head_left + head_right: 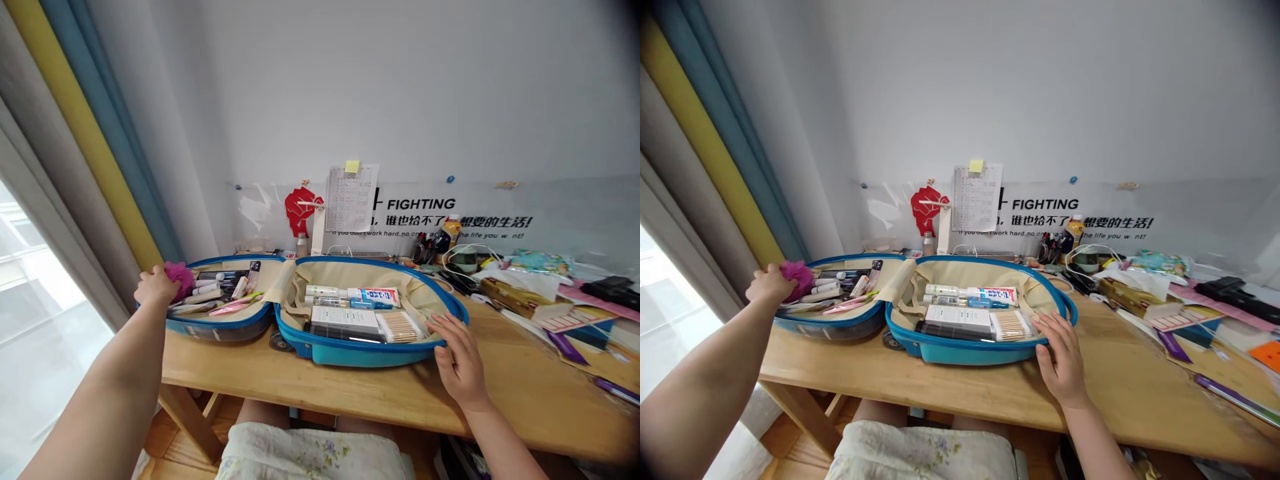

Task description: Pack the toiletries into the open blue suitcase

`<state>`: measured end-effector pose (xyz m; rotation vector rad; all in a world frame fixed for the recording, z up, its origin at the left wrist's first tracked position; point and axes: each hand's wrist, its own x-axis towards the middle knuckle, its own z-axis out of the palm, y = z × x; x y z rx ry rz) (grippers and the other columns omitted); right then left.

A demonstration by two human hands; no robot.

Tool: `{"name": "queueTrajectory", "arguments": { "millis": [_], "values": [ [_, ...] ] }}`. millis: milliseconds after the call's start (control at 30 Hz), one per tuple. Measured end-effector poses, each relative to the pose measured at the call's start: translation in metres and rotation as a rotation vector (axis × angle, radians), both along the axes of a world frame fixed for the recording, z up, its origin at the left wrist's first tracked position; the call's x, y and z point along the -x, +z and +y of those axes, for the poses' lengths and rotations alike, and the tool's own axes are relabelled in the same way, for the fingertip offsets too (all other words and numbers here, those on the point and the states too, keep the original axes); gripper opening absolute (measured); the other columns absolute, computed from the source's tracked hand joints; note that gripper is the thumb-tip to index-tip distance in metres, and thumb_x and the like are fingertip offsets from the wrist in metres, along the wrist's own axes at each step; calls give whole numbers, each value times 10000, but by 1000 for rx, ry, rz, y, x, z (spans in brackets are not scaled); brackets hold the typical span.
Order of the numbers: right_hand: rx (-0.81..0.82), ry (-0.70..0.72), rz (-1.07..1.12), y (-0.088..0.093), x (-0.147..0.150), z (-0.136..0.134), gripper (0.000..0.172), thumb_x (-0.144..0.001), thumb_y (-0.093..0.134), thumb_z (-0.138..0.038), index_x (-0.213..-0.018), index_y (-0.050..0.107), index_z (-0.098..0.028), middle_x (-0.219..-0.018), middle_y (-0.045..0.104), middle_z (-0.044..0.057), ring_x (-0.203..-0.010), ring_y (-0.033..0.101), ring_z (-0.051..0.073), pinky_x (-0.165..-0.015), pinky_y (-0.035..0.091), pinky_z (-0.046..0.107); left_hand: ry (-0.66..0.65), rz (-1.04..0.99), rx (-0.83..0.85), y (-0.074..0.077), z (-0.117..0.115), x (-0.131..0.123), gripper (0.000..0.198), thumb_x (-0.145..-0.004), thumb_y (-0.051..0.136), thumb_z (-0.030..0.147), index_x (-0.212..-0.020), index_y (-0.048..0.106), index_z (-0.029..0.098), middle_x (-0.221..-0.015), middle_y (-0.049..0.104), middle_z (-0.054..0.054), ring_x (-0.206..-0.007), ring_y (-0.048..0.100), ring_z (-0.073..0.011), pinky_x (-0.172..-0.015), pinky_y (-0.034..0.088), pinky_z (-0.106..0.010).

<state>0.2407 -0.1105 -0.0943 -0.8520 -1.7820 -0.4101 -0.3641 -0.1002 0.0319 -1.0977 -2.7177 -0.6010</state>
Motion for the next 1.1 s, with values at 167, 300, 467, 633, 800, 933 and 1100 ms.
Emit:
{"name": "queueTrajectory", "arguments": {
  "millis": [167,300,467,633,800,933,1100],
  "values": [
    [-7,-13,-24,2,1,-1,334,-937,399,-317,-1195,590,-226,-1193,632,108,-1252,503,298,-1015,424,532,127,-64,-327,29,13,-38,584,-824,475,342,-1322,270,116,-1407,305,-256,-1285,385,-407,-928,422,-547],
    [-7,-15,-25,3,2,-3,330,-938,400,-306,-1199,585,-225,-1195,629,106,-1251,500,294,-1014,425,525,-191,-76,-483,63,51,-100,565,-835,532,304,-1317,296,130,-1410,291,-206,-1268,429,-319,-1029,385,-480],
    [-1,-21,-30,2,2,-3,329,-939,398,-301,-1204,576,-222,-1211,622,108,-1259,493,293,-1016,423,529,-805,-112,-455,57,93,-239,565,-781,680,278,-1265,410,167,-1276,445,-127,-1189,511,-245,-1032,423,-397],
    [25,-33,-24,0,2,-4,333,-944,385,-335,-1195,579,-234,-1205,623,102,-1263,490,297,-1010,428,546,-1284,-158,-268,11,96,-377,520,-772,723,311,-1225,484,220,-1251,478,-98,-1077,587,-204,-973,481,-373],
    [16,-21,-35,2,3,-6,334,-944,384,-310,-1215,565,-237,-1212,620,100,-1264,487,288,-1019,419,541,-1497,-119,-51,-19,95,-430,615,-761,731,304,-1311,476,202,-1348,437,-145,-1292,448,-284,-1096,357,-415],
    [22,-22,-28,4,4,-6,335,-944,383,-323,-1206,575,-240,-1206,626,97,-1263,490,290,-1012,428,536,-1621,-88,186,-34,95,-431,655,-794,693,359,-1388,453,223,-1453,399,-163,-1364,368,-346,-1117,298,-494],
    [40,-29,-26,1,2,-5,341,-940,387,-332,-1202,580,-234,-1217,624,100,-1267,489,298,-1026,418,547,-1704,-99,230,-28,99,-423,579,-954,432,377,-1496,267,263,-1569,265,-83,-1459,181,-269,-1169,184,-464]
  ]
}}
